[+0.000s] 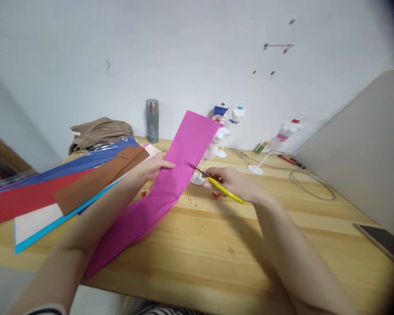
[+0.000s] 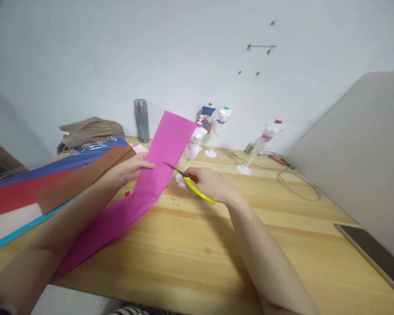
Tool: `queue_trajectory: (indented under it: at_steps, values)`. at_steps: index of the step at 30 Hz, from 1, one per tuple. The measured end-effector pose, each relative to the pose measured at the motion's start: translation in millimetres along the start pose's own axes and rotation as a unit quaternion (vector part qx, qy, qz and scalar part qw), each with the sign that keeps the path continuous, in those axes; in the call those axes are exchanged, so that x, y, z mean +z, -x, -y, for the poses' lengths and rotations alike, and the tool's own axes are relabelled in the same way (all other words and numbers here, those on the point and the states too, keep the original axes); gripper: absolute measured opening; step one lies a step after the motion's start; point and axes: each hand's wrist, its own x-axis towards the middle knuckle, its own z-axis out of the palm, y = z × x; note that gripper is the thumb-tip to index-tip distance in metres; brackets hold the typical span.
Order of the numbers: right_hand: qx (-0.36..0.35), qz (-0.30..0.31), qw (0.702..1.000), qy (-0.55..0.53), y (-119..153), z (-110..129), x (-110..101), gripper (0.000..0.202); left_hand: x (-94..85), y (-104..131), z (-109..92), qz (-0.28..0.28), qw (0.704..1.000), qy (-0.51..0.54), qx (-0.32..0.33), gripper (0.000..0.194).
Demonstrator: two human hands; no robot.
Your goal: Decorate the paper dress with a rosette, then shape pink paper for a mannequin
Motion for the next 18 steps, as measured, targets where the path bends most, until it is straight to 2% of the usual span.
queue_trajectory:
  at_steps: [6,13,18]
  values:
    - [-0.003,0.008,1.000,-0.021,1,-2,1,0.048,2.0,3,-2,0.019,0.999,0.017,-0.021,0.042]
    - [0.006,0.010,0.998,-0.066,3,-4,3,0.049,0.9,4,-8,0.007,0.999,0.022,-0.024,0.027]
    - [-0.019,-0.022,0.997,-0.068,2,-7,7,0.058,2.5,5,-11,0.002,0.999,0.024,-0.024,0.028]
